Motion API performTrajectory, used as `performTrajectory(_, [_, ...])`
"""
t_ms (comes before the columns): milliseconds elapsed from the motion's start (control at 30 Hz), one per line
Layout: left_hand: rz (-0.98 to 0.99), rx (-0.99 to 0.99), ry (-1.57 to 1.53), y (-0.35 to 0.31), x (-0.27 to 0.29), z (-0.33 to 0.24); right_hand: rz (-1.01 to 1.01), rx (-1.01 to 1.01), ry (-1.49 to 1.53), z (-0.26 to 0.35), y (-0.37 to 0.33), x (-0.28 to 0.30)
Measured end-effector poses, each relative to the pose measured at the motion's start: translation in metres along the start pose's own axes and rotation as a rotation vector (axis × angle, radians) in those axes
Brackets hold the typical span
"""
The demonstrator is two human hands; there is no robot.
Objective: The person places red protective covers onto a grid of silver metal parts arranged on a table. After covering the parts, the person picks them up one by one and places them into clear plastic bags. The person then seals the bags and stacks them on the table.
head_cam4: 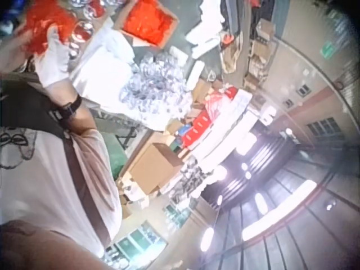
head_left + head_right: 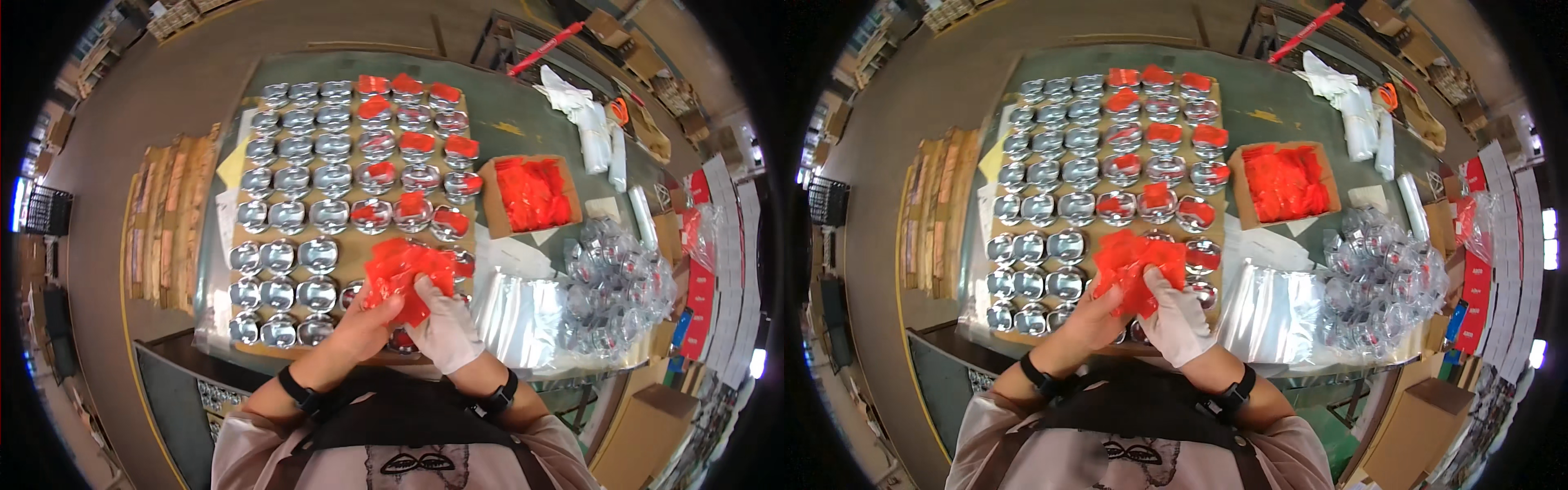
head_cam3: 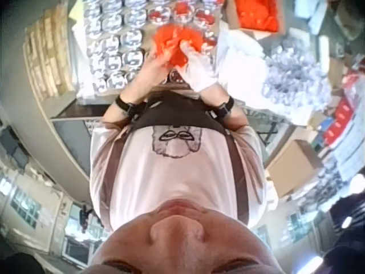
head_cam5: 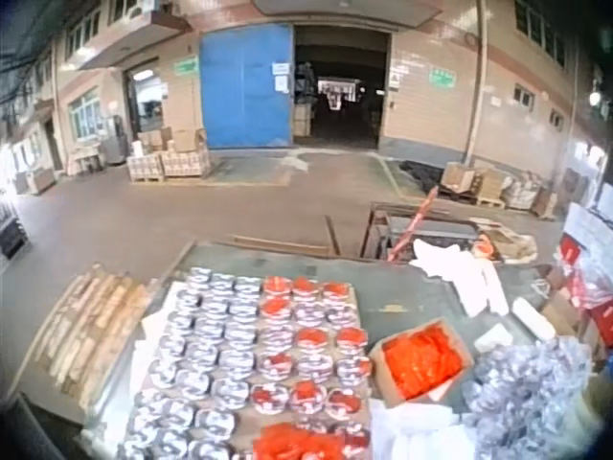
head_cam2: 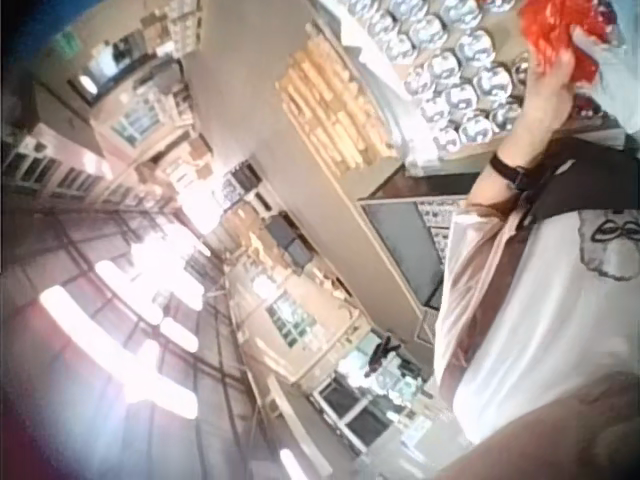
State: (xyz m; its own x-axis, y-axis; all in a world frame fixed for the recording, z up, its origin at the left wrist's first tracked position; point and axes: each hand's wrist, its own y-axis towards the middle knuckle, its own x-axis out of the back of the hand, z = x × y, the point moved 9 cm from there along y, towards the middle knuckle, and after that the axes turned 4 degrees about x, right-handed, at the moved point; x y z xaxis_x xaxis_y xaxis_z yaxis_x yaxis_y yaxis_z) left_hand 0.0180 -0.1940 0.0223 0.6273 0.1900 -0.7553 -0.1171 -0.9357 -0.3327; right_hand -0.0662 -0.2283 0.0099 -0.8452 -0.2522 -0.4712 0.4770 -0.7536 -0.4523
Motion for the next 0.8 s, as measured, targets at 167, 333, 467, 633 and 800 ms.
performTrajectory(167, [-0.304,-0.075,-0.086,-0.026,0.027,0.013,0.259,0.671,-1.168,-0.003,-0.034,-0.041])
performTrajectory(333, [-0.265,-0.100,-0.205,-0.038,0.026,0.024,0.032,0.433,-1.554,-0.014,-0.027,-0.035])
performTrajectory(467, [-0.283,-0.112,-0.406,-0.055,0.029,0.025,-0.030,0.943,-1.282,0.051,-0.071,-0.055])
performTrajectory(633, [-0.354,-0.115,-0.032,-0.091,0.025,0.023,0.160,0.355,-0.590,0.038,-0.067,-0.028])
performTrajectory(800, [-0.330,-0.083,0.165,-0.113,0.021,0.041,0.257,0.101,-0.694,0.000,-0.073,-0.018])
